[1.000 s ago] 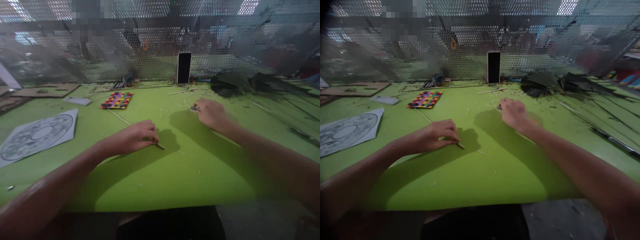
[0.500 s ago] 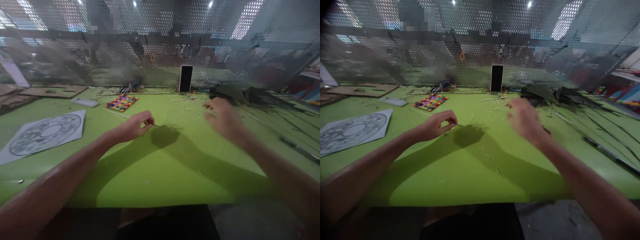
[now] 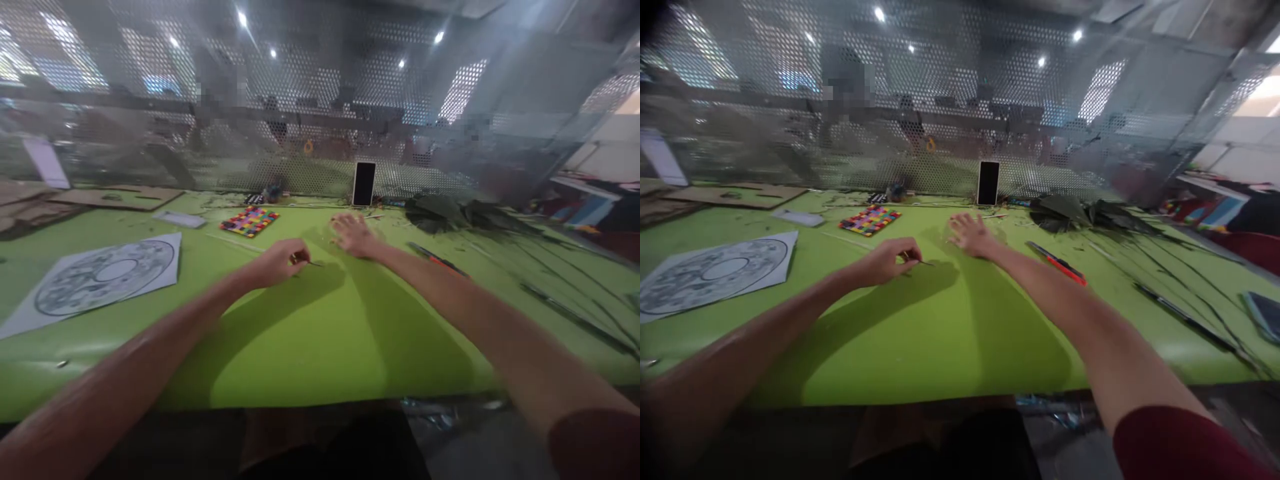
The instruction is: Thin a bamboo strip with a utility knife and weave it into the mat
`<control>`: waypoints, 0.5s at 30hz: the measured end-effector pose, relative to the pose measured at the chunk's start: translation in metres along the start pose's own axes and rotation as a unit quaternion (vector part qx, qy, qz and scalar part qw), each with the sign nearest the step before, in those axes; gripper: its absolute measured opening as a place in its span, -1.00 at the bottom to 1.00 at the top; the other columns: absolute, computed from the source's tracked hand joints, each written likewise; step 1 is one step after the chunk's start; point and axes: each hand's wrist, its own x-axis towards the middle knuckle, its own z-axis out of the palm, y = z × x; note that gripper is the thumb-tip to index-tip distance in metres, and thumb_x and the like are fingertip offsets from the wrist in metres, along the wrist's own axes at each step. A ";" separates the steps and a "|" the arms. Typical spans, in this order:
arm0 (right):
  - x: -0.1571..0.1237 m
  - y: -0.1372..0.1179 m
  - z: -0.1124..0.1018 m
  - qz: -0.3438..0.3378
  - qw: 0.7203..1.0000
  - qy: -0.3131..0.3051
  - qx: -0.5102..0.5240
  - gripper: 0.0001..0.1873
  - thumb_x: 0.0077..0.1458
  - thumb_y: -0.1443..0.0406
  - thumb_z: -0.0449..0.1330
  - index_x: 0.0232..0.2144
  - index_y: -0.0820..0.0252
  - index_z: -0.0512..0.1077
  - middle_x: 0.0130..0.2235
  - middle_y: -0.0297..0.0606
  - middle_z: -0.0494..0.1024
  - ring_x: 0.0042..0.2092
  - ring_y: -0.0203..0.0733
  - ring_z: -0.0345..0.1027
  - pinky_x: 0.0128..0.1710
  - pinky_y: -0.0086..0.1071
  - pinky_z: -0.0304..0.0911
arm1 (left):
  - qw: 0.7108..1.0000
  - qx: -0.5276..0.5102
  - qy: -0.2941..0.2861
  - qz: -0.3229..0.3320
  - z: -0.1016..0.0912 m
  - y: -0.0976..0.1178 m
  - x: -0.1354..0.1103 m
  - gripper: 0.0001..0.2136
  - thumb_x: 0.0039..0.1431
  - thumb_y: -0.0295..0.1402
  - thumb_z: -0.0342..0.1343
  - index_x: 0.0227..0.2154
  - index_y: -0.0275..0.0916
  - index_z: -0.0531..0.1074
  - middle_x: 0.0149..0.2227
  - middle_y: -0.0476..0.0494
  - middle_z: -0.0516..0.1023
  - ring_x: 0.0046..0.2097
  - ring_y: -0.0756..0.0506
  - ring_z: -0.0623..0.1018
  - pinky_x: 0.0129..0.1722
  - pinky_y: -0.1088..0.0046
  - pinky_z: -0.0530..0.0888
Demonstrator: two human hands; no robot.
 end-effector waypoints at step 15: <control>0.045 0.030 -0.077 0.168 0.941 0.138 0.260 -0.59 0.23 -0.02 0.31 -0.44 0.16 0.46 -0.71 -0.47 0.23 -0.59 -0.32 0.11 -0.45 -0.35 0.11 | 1.000 -0.012 -0.002 -0.006 0.003 -0.011 0.005 -0.91 0.20 -0.48 0.10 -0.31 -0.28 0.52 -0.30 -0.15 0.59 -0.29 -0.06 0.55 -0.23 0.38 0.51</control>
